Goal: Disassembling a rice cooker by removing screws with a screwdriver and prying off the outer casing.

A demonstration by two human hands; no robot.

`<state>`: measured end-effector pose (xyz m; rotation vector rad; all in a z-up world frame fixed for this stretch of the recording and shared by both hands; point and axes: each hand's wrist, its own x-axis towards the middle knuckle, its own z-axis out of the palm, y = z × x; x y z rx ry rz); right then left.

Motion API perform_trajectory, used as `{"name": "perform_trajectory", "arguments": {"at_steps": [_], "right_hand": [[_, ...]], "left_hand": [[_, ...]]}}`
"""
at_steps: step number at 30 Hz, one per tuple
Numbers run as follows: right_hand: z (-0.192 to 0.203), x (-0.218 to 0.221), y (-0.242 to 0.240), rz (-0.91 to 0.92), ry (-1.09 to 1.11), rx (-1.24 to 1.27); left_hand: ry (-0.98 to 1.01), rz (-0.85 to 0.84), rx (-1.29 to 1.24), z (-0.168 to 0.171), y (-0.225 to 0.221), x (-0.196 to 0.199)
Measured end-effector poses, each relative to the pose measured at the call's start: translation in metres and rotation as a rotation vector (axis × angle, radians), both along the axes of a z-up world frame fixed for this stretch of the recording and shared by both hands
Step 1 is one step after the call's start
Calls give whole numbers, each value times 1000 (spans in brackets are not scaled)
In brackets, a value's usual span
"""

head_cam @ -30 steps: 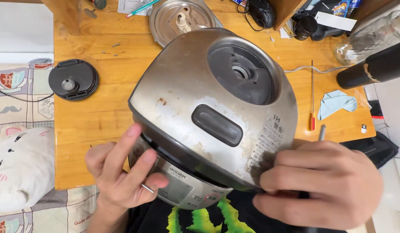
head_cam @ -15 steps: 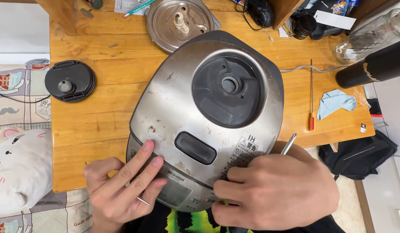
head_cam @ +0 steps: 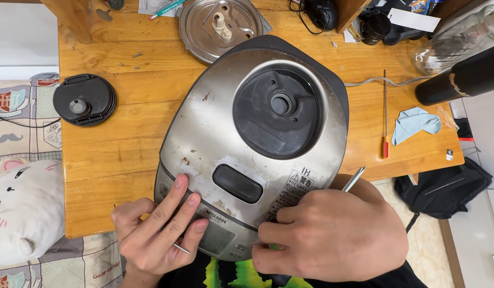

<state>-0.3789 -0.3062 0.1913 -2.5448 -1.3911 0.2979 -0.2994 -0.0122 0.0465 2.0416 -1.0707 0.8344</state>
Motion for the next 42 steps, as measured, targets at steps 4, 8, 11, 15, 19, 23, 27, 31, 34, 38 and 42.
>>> {"name": "perform_trajectory", "arguments": {"at_steps": [4,8,11,15,19,23,27,31,34,38,42], "right_hand": [[-1,-1,2,-5,82,-118],[-3,5,5,1,153,-177],[-4,8,4,14,146,-158],[15,17,-19,31,-74,72],[-7,11,-71,-260,-247,429],[-63,23,-151,-770,-1068,567],[-126,66,-231,-854,-1270,659],[-176,97,-208,-917,-908,1025],[-202,107,-193,-931,-490,1274],[-193,116,-171,-1016,41,1769],[-180,107,-144,-863,402,2016]], "left_hand": [[-5,-1,-4,-2,-1,-1],[43,1,-18,-2,-3,-4],[48,-1,-19,-2,-3,-4],[32,-6,-58,-3,-5,-1],[-84,55,-10,-42,29,7],[-237,57,86,-64,60,18],[-275,-28,163,-113,86,19],[-333,1,256,-152,106,16],[-386,-8,247,-156,107,15],[-427,-65,300,-154,102,17],[-424,-99,308,-162,98,19]]}}
